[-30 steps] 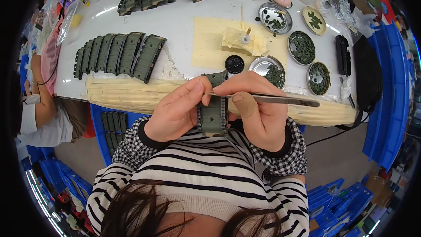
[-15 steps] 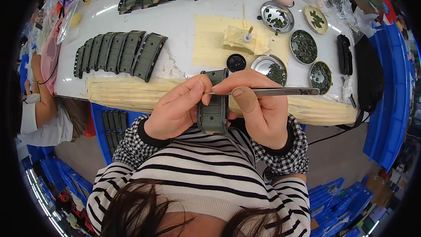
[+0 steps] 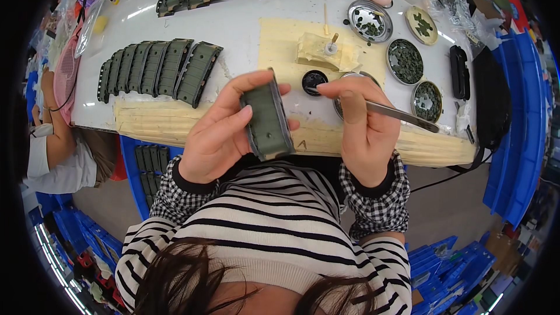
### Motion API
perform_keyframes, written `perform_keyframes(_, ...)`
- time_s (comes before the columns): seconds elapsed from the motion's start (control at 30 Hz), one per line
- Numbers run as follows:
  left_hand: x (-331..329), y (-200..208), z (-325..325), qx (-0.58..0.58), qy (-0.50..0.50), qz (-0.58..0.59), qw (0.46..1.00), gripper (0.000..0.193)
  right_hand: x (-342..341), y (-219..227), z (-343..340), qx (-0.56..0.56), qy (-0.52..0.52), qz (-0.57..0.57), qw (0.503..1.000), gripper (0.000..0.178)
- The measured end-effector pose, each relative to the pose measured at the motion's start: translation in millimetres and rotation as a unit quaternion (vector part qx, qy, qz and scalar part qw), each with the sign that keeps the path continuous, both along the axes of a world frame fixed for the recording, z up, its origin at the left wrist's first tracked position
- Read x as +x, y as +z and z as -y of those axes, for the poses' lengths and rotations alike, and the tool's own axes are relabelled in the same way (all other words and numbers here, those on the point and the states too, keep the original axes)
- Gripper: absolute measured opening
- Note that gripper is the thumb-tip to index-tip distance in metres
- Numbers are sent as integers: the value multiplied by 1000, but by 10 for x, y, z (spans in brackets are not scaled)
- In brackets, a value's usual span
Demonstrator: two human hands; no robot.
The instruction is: Apply adhesive or finish with a brush and assemble plastic toy tank components at a workbench.
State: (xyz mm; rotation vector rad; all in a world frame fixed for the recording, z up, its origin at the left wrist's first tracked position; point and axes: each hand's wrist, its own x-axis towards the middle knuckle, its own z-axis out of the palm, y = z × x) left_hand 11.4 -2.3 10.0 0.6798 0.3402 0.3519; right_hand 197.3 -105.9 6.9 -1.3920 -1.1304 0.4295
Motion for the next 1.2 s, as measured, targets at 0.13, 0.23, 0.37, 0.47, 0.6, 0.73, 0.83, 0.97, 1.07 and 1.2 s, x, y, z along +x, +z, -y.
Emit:
perform_keyframes(0.13, -69, -56, -80, 50, 66, 23, 996, 58, 85, -171, -88, -72, -37, 226, 971, 13)
perform_keyframes(0.23, -90, -70, -99, 57, 80, 23, 995, 57, 98, -213, -108, -71, -43, 257, 963, 9)
perform_keyframes(0.37, -91, -95, -82, 53, 94, -1, 994, 52, 99, -223, -118, -69, -42, 281, 956, 8)
perform_keyframes(0.47, -67, -96, -72, 49, 120, -19, 991, 47, 89, -202, -116, -67, -43, 287, 955, 9)
perform_keyframes(0.6, -36, -85, -80, 36, 156, -21, 987, 43, 14, -67, -52, -27, -23, 197, 980, 10)
perform_keyframes(0.73, -15, -88, -68, 26, 167, -25, 985, 41, -116, 196, 60, 49, 106, 174, 978, 12)
perform_keyframes(0.83, 5, -83, -54, 21, 161, -16, 987, 41, -224, 168, 31, 40, 148, 122, 981, 15)
perform_keyframes(0.97, 16, -75, -23, 25, 168, -16, 985, 40, -317, 134, 37, 12, 131, 91, 987, 16)
perform_keyframes(1.07, 10, -69, -11, 40, 172, -20, 984, 38, -331, 162, 34, -22, 128, 98, 987, 17)
perform_keyframes(1.2, 11, -67, -5, 46, 178, -25, 983, 38, -322, 164, 15, -18, 132, 130, 983, 19)
